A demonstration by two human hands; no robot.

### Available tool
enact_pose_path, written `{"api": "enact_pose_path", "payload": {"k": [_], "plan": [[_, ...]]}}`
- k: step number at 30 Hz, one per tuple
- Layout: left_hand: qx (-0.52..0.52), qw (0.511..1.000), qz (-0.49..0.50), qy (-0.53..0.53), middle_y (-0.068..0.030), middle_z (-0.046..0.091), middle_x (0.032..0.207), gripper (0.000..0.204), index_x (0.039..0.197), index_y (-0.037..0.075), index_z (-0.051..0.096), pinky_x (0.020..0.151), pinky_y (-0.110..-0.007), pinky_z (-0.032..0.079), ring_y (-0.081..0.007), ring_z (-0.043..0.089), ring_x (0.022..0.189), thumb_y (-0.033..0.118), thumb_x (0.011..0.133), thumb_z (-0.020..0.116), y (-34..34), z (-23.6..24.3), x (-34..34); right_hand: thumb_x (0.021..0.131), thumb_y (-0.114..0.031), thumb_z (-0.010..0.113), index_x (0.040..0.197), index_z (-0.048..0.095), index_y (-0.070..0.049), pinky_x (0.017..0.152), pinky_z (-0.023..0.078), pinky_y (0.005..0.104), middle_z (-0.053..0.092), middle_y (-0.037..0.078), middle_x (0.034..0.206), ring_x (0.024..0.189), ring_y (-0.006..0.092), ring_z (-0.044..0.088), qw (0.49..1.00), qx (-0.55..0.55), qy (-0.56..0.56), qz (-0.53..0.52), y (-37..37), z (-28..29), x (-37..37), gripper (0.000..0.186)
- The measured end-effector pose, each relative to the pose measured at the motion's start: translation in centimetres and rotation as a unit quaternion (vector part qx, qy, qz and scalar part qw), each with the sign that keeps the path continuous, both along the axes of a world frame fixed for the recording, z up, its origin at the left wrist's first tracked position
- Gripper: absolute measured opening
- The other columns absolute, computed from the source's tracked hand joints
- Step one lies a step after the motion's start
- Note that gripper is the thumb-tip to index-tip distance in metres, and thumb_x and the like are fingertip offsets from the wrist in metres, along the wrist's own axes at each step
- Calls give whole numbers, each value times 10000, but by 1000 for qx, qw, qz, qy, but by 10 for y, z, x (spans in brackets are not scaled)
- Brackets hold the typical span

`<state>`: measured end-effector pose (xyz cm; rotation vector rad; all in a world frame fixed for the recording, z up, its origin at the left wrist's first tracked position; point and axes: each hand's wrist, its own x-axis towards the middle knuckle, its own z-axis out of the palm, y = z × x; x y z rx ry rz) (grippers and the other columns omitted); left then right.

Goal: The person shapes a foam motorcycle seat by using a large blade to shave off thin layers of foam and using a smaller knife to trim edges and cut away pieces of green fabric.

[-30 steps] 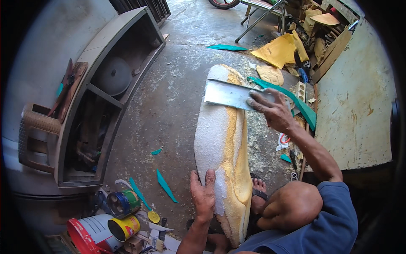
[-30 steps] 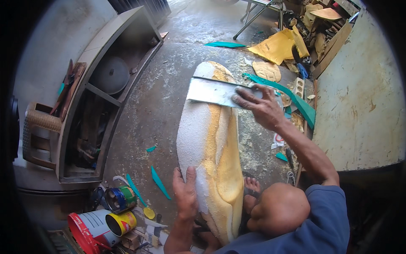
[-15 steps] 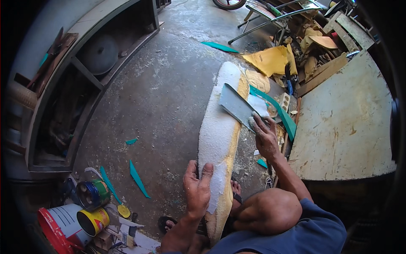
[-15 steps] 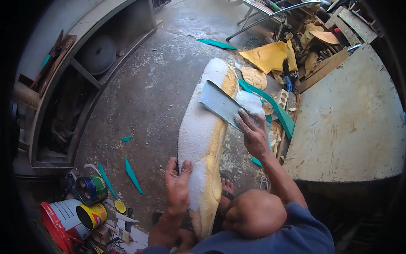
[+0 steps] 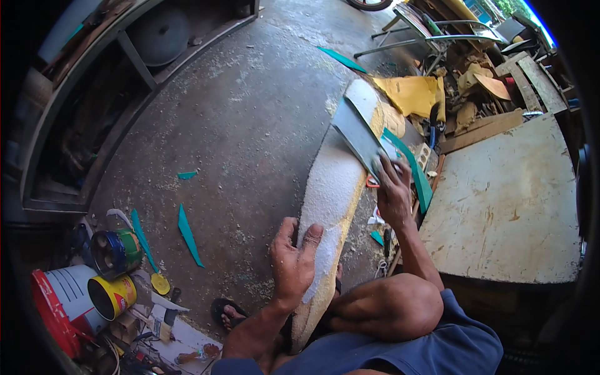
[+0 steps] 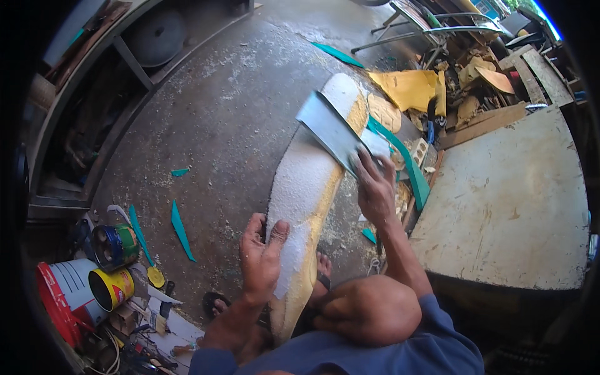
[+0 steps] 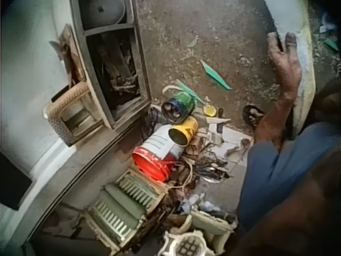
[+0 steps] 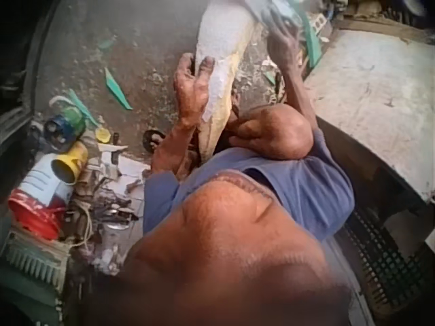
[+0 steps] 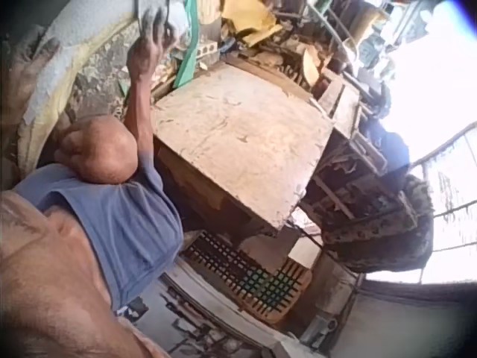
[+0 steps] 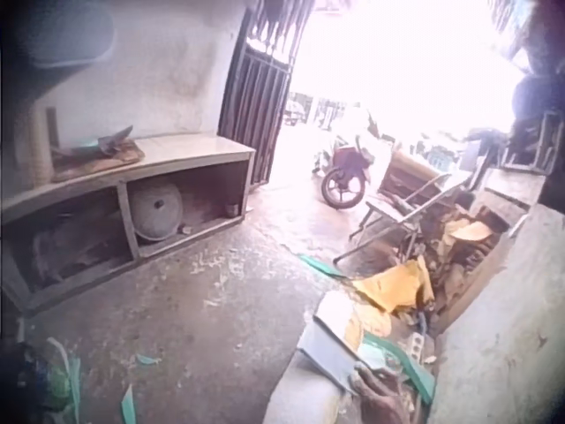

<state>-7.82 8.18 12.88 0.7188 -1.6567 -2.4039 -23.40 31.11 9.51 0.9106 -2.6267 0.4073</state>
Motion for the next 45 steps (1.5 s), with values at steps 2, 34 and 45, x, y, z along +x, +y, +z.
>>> {"api": "enact_pose_path", "payload": {"k": [2,34,45], "plan": [[-36,999,-6,6,-39,619,812,303,910,7,562,711,-295,473,-86,506,789,251,1011,709,1,3,-5,837,64,564,1371,658,-104,1145,344,460,607,127,1473,1277,347,505,999,-12,-9,-41,42,-36,15,568],[-66,998,2,-2,-59,616,816,338,939,-18,585,729,-315,477,-113,520,788,287,1005,713,-1,-2,5,843,52,638,1393,638,-206,1107,433,491,567,40,1521,1288,380,511,995,22,57,82,8,9,-59,607],[-9,997,69,-23,-25,648,896,234,954,40,629,742,-259,457,-81,546,817,251,1055,630,-70,-41,10,847,-51,550,1399,640,-181,970,493,424,663,144,1358,1101,337,630,949,3,-140,-281,48,-9,-136,574]]}}
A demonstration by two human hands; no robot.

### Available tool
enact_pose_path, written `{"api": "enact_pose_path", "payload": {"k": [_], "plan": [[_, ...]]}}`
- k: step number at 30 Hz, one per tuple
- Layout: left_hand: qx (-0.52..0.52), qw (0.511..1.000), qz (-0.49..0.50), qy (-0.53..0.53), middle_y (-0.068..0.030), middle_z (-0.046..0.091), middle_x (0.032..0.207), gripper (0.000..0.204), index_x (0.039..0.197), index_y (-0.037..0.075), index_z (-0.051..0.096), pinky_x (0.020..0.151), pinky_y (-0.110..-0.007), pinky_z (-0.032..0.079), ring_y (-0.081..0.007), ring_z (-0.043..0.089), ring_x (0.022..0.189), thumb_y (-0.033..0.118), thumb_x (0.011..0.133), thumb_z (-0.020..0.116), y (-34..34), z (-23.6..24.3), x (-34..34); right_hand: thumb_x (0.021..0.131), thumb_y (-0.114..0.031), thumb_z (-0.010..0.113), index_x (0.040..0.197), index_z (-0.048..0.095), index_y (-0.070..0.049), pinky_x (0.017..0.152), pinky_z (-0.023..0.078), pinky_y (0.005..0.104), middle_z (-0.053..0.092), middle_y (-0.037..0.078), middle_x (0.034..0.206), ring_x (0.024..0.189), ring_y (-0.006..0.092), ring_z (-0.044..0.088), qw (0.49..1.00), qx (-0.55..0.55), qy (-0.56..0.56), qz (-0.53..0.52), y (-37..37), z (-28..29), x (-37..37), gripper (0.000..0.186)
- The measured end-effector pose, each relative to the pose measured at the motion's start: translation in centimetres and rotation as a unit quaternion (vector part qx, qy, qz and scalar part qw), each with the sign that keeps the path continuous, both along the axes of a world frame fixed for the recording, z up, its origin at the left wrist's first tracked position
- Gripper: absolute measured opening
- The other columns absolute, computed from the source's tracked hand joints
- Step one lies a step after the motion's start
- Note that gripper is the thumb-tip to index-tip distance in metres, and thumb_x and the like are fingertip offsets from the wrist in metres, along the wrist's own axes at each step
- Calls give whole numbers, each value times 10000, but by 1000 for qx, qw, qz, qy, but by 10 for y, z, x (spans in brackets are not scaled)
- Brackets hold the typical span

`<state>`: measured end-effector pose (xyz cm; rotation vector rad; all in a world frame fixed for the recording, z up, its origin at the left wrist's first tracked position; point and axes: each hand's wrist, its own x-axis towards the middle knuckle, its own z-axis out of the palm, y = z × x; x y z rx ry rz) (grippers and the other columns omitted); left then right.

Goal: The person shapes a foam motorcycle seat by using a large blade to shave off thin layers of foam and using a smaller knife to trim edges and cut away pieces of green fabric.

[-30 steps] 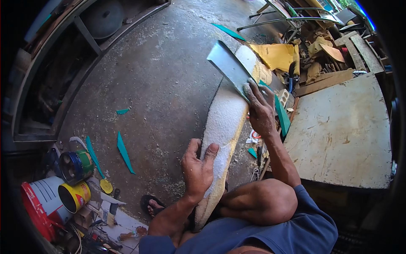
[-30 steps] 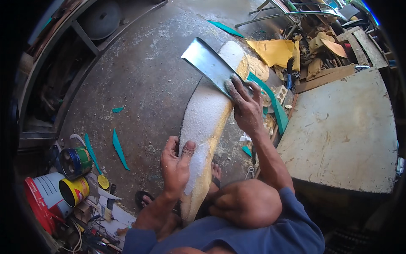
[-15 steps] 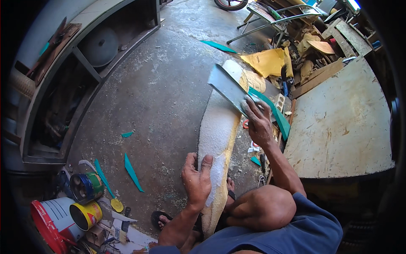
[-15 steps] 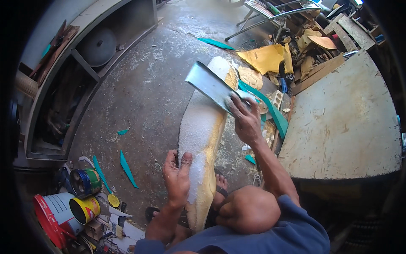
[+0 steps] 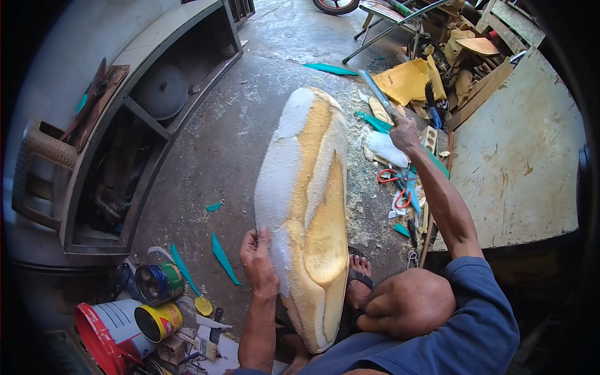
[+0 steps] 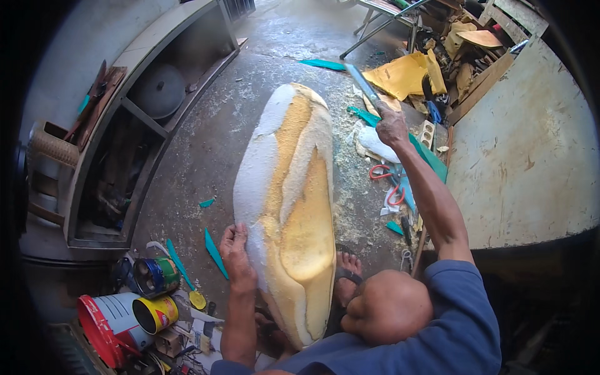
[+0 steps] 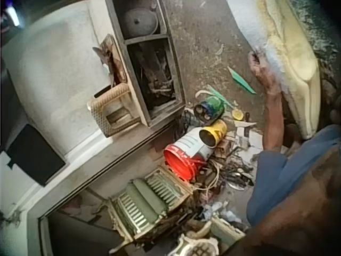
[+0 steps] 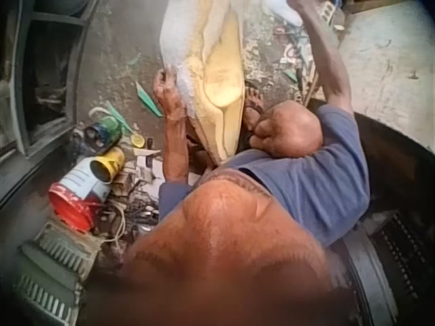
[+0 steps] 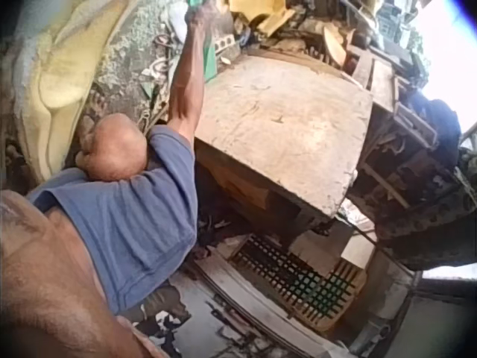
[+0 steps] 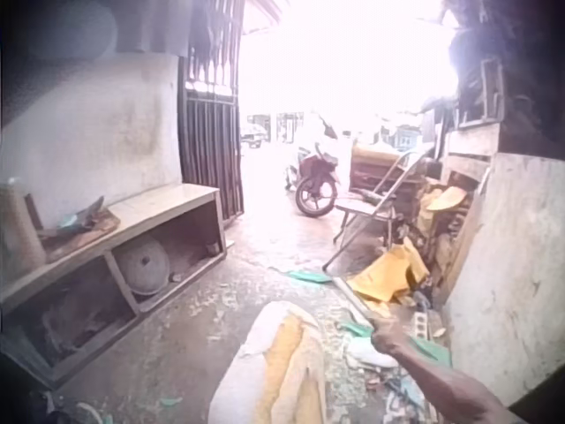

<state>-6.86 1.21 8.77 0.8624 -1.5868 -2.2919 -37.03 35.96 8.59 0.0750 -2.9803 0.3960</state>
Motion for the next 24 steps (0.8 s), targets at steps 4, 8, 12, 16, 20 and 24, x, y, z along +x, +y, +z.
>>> {"api": "enact_pose_path", "payload": {"k": [4,8,12,16,20,24], "plan": [[-187,975,26,-114,-129,694,1021,384,1109,-31,648,843,-352,497,-182,628,908,339,1067,556,-94,-70,15,830,-114,531,1416,565,-54,872,516,486,711,225,1044,902,360,690,949,-304,-82,-19,-32,-66,92,590],[-527,805,-11,-274,-255,553,1390,508,1396,-11,548,1117,-476,383,-385,521,1294,351,1039,536,-83,-102,17,893,-123,581,1328,587,-24,813,536,406,635,92,943,874,223,673,787,-541,-269,-123,-56,-134,186,447],[-663,706,-71,-236,-274,437,1550,572,1514,27,470,1204,-536,272,-455,371,1453,322,1027,531,-43,-96,-4,949,-239,626,1425,548,-32,981,522,420,655,175,1175,1034,297,673,814,-489,-308,-56,-91,-134,196,525],[-700,678,-114,-190,-278,340,1622,617,1578,80,407,1226,-562,211,-467,257,1521,317,1023,535,-43,-97,-51,1020,-472,563,1511,495,-68,1099,446,489,515,286,1484,1247,457,592,892,-400,-180,108,-185,-114,131,639],[-734,628,-174,-190,-243,219,1688,622,1620,170,359,1243,-589,127,-456,160,1562,355,1036,470,-31,-123,-81,1067,-517,444,1497,530,-131,1084,438,539,513,293,1439,1229,497,555,911,-354,-149,151,-282,-112,44,584],[-731,612,-191,-232,-193,169,1718,629,1631,188,340,1245,-617,67,-447,121,1575,374,1036,423,-31,-134,-62,1065,-464,476,1491,551,-236,913,471,555,539,256,1237,1014,429,556,943,-273,-131,141,-293,-141,94,488]]}}
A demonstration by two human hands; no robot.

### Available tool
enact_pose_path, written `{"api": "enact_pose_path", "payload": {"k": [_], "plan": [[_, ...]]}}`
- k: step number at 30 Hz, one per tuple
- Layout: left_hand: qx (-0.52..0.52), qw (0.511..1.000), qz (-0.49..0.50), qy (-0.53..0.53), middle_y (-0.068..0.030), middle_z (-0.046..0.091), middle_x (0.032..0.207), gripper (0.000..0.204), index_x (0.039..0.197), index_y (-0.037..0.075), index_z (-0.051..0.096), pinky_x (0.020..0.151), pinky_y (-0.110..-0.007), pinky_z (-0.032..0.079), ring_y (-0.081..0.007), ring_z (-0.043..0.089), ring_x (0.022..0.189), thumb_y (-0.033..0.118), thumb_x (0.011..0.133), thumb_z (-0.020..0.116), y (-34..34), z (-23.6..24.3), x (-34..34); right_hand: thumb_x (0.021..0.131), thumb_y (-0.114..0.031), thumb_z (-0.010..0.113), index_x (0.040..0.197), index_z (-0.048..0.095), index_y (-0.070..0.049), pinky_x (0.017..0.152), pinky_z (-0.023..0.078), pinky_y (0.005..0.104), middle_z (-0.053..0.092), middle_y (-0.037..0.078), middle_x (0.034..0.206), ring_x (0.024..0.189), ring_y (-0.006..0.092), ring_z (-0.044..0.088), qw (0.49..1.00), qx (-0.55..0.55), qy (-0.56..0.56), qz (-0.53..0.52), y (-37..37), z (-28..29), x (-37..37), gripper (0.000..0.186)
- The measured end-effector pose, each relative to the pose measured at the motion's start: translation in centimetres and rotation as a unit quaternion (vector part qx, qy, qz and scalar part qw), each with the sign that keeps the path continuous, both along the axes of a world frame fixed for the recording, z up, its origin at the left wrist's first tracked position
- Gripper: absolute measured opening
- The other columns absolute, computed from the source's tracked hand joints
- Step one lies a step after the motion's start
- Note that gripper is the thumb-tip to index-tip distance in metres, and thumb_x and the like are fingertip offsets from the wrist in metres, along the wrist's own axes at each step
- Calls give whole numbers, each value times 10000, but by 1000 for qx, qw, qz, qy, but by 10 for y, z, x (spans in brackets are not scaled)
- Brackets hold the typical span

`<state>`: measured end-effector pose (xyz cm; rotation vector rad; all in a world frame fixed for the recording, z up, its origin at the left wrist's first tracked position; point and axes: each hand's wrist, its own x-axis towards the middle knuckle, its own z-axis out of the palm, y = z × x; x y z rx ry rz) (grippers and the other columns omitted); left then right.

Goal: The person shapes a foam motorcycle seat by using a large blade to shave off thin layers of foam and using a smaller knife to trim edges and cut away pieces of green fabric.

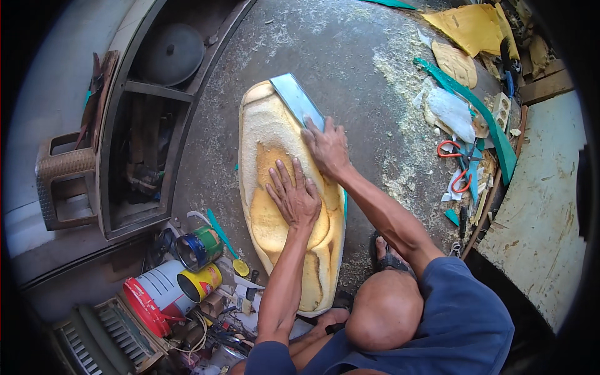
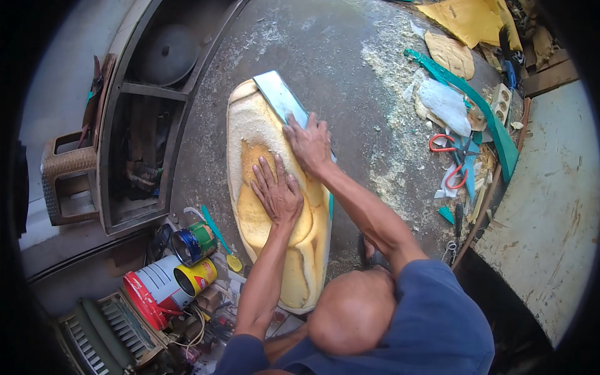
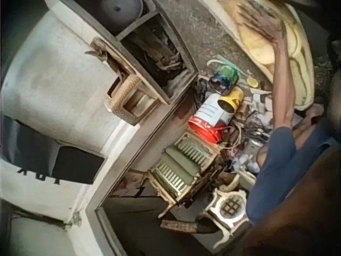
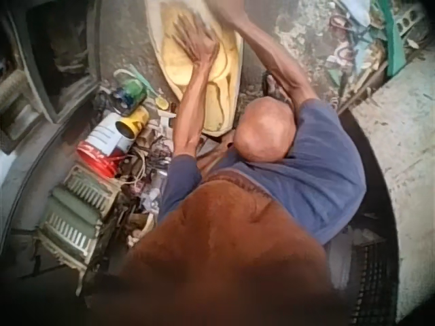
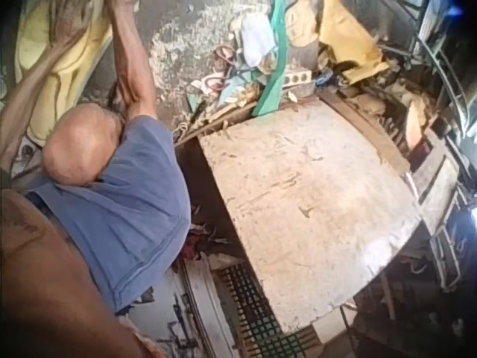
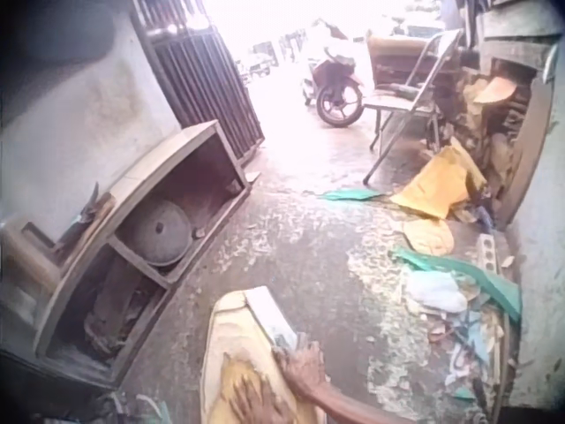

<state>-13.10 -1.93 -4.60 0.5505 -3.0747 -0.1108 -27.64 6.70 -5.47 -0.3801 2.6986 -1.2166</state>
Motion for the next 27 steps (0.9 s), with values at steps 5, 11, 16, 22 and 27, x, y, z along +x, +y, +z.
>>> {"api": "enact_pose_path", "payload": {"k": [5,11,16,22,27], "plan": [[-33,998,-42,33,-238,171,1706,651,1633,139,325,1238,-639,50,-475,105,1573,328,1018,425,14,0,-13,1021,-350,600,1455,600,-204,844,451,512,540,225,1336,1044,379,547,995,-71,68,-19,64,-21,85,457],[-40,998,-46,4,-251,177,1700,651,1628,110,323,1229,-658,42,-502,109,1564,331,1022,402,4,-7,-5,1055,-400,518,1489,565,-231,837,444,484,521,224,1339,1034,353,519,999,40,-26,0,7,4,14,468],[-56,996,-59,46,-293,196,1678,655,1620,75,323,1207,-702,75,-547,145,1540,321,1017,396,0,-13,-5,1063,-372,502,1456,597,-148,833,444,441,564,196,1270,949,311,492,1000,14,15,9,32,-6,56,462],[-31,997,-63,10,-299,207,1673,653,1630,85,300,1201,-710,78,-555,143,1537,316,1025,383,0,2,3,1054,-388,528,1411,638,-183,855,445,458,530,231,1314,951,324,475,999,41,-5,-3,-5,9,1,426],[-48,996,-63,38,-299,194,1675,643,1628,84,301,1194,-719,85,-567,150,1530,332,1037,349,4,-17,-3,1047,-355,552,1374,669,-135,863,417,439,532,251,1333,942,322,459,999,23,24,5,30,-23,56,412]]}}
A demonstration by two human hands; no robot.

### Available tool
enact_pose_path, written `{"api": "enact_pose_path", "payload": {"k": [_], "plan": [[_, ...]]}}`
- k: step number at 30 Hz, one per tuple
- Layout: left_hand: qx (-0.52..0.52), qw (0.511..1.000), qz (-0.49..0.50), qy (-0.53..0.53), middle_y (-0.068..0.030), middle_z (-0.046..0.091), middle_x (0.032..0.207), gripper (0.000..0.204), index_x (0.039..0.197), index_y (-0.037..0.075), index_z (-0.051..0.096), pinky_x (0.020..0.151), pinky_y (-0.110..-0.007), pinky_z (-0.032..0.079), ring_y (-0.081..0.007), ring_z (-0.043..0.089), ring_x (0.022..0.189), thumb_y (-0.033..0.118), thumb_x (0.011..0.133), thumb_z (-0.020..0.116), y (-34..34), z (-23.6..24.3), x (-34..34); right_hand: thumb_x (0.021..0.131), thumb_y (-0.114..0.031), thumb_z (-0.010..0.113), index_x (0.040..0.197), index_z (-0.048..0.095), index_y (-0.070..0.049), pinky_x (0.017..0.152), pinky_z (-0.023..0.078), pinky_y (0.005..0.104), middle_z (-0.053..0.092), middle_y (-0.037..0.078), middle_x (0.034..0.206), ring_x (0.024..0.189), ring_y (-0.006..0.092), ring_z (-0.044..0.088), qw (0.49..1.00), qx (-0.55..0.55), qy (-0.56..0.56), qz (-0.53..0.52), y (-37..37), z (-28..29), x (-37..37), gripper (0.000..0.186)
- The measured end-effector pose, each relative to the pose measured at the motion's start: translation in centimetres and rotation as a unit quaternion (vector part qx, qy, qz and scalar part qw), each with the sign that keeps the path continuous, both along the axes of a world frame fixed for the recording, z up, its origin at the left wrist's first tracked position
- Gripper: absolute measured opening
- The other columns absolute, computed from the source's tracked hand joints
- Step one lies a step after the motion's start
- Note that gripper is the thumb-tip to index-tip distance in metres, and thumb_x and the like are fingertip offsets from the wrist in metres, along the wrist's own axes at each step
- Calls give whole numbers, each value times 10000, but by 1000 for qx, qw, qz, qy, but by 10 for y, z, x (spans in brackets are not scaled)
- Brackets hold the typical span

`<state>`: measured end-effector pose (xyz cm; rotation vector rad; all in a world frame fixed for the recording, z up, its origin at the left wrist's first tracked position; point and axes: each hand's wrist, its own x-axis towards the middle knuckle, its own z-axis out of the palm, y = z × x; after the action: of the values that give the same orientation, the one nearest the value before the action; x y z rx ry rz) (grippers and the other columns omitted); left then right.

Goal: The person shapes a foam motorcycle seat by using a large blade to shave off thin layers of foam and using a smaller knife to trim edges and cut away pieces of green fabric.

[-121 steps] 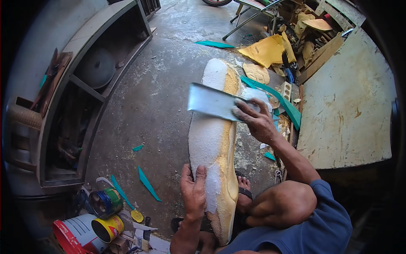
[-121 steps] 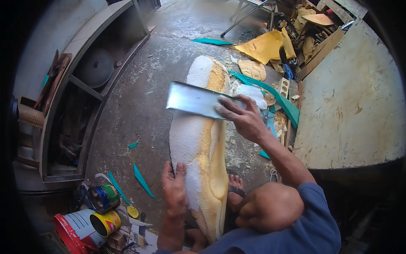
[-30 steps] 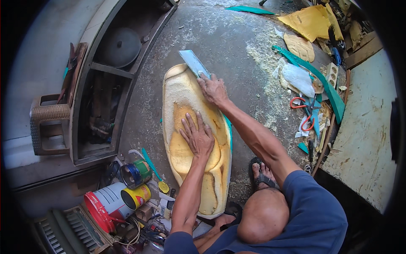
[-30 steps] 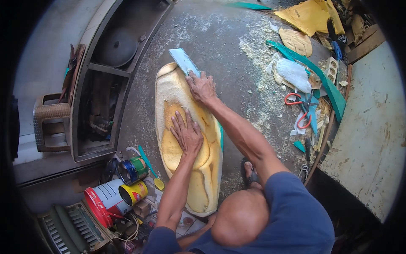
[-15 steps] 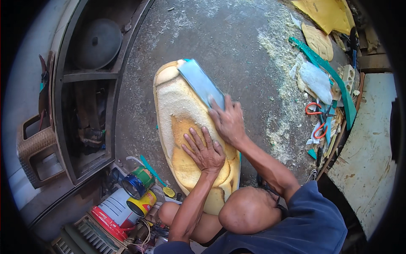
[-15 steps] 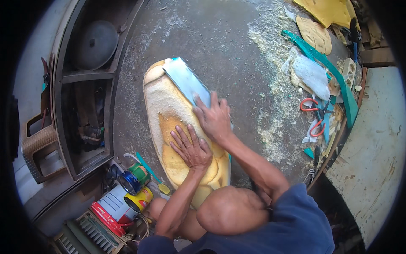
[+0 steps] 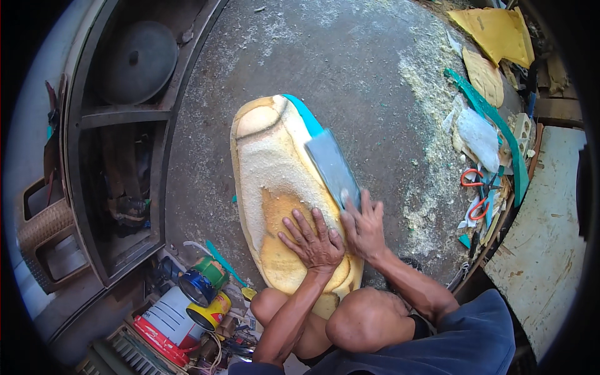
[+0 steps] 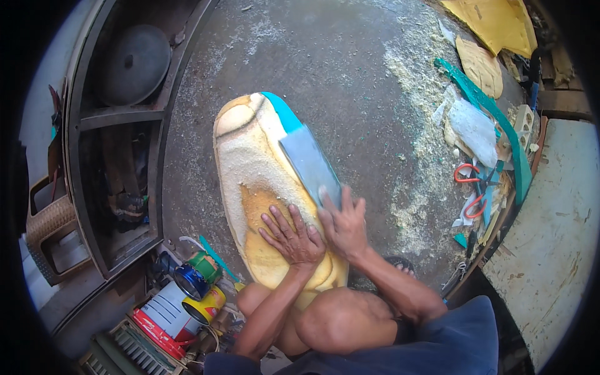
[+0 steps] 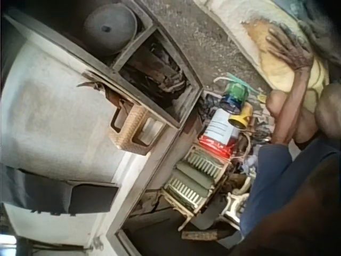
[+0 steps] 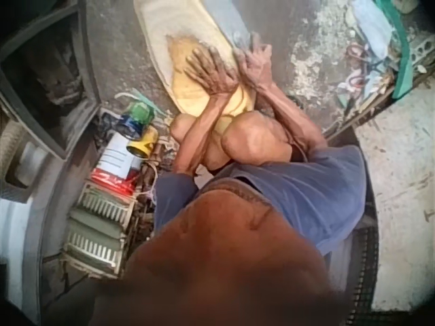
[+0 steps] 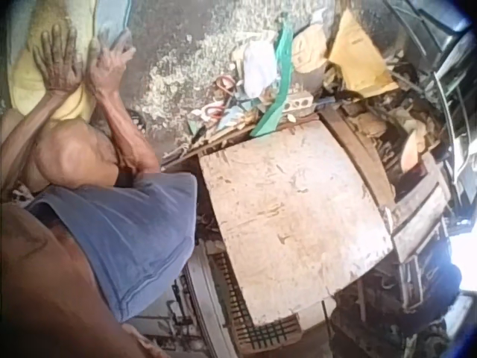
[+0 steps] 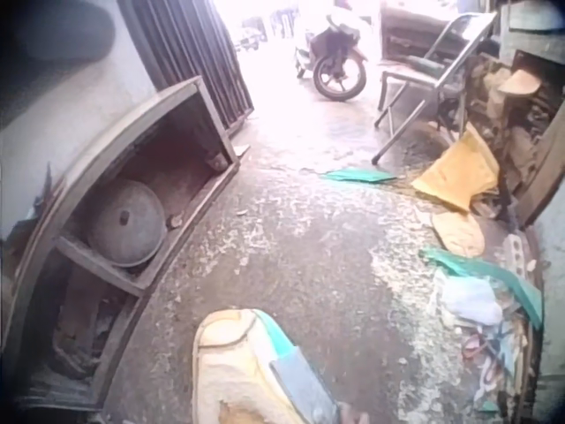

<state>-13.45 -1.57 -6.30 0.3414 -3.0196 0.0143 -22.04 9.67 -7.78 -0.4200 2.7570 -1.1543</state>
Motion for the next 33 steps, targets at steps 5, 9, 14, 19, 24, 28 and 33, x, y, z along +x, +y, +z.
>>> {"api": "enact_pose_path", "payload": {"k": [5,9,14,19,24,28,33], "plan": [[24,999,-9,-26,-299,216,1668,655,1617,91,327,1193,-726,89,-567,151,1527,336,1014,404,-2,16,-4,1046,-337,543,1353,667,-54,897,404,460,577,225,1345,1029,338,494,997,-21,-74,14,-56,38,-133,435],[31,999,11,11,-271,229,1673,671,1617,122,342,1183,-748,86,-539,165,1535,381,1002,417,-5,3,-3,1079,-319,466,1405,618,-11,948,390,493,571,265,1402,1263,406,505,998,15,-50,16,24,9,31,474],[87,996,6,0,-232,222,1688,639,1626,177,339,1191,-737,65,-499,144,1554,398,1028,385,0,4,-2,1096,-333,400,1380,654,-69,947,394,485,568,257,1364,1022,410,532,996,81,-22,2,-60,30,-136,464],[94,995,20,17,-222,226,1690,635,1625,192,344,1193,-736,59,-489,143,1558,401,1027,394,-8,5,2,1093,-322,408,1283,693,-52,817,422,458,601,191,1130,836,329,461,1000,13,2,0,-2,11,0,436],[95,995,18,12,-218,244,1685,622,1616,197,366,1194,-730,80,-487,156,1556,385,1025,400,0,3,-1,1094,-330,436,1297,671,-6,895,425,473,630,247,1207,948,398,541,996,61,-66,1,-47,41,-106,448],[76,997,26,8,-232,255,1675,602,1596,170,404,1190,-731,101,-500,191,1543,379,1032,380,-3,3,2,1088,-327,444,1304,664,13,913,415,502,621,258,1207,975,443,556,999,24,-28,6,-37,16,-77,459],[40,999,16,32,-250,266,1668,605,1591,139,408,1190,-730,117,-515,210,1533,364,1030,362,-1,5,-5,1066,-347,471,1440,602,-65,906,418,463,600,230,1267,971,349,534,996,15,-82,-11,4,27,-11,486]]}}
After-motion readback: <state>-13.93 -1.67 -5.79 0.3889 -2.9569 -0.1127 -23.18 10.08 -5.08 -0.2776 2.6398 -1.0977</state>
